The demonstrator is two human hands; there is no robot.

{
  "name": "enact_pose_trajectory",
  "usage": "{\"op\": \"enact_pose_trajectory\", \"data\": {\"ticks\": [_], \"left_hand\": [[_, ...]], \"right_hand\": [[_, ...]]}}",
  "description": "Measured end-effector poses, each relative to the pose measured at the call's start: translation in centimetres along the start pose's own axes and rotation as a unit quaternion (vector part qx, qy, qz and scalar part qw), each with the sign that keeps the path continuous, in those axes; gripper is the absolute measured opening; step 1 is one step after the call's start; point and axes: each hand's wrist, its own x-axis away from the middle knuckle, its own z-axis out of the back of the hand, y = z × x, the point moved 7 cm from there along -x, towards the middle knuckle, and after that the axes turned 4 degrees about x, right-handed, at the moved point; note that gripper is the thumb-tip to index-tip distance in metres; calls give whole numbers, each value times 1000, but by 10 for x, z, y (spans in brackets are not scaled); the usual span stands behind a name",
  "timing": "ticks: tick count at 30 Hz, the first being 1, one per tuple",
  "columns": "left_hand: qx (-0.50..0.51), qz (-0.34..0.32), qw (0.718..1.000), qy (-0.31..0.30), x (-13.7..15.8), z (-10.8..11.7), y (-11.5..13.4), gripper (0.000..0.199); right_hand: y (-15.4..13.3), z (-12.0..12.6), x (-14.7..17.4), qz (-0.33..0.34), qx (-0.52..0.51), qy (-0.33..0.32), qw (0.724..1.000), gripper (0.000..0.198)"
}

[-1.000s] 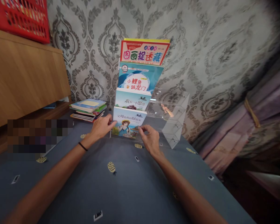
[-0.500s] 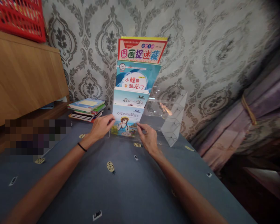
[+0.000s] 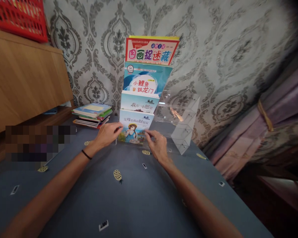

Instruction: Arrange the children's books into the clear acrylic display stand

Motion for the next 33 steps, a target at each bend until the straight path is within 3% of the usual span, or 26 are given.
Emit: {"op": "enact_pose_trajectory", "data": {"ticks": [7,10,18,26,29,33], "left_hand": [[51,7,991,123,4,28,6,20],[80,24,986,141,5,33,3,19],[87,0,990,107,6,32,7,15],[82,25,991,100,9,35,8,19],[36,70,994,75,21,36,-9,20],[-84,167,982,-12,55,51,-59,20]], "right_hand": [[-11,15,0,-19,2,50,999,41],[-17,17,1,-20,-18,41,999,40],[-28,20,4,-13,-43,45,998,38],[-29,20,12,1,-43,42,998,40],[-31,16,20,20,-36,38,998,40],[-48,-3,40,86,-36,-7,996,41]]}}
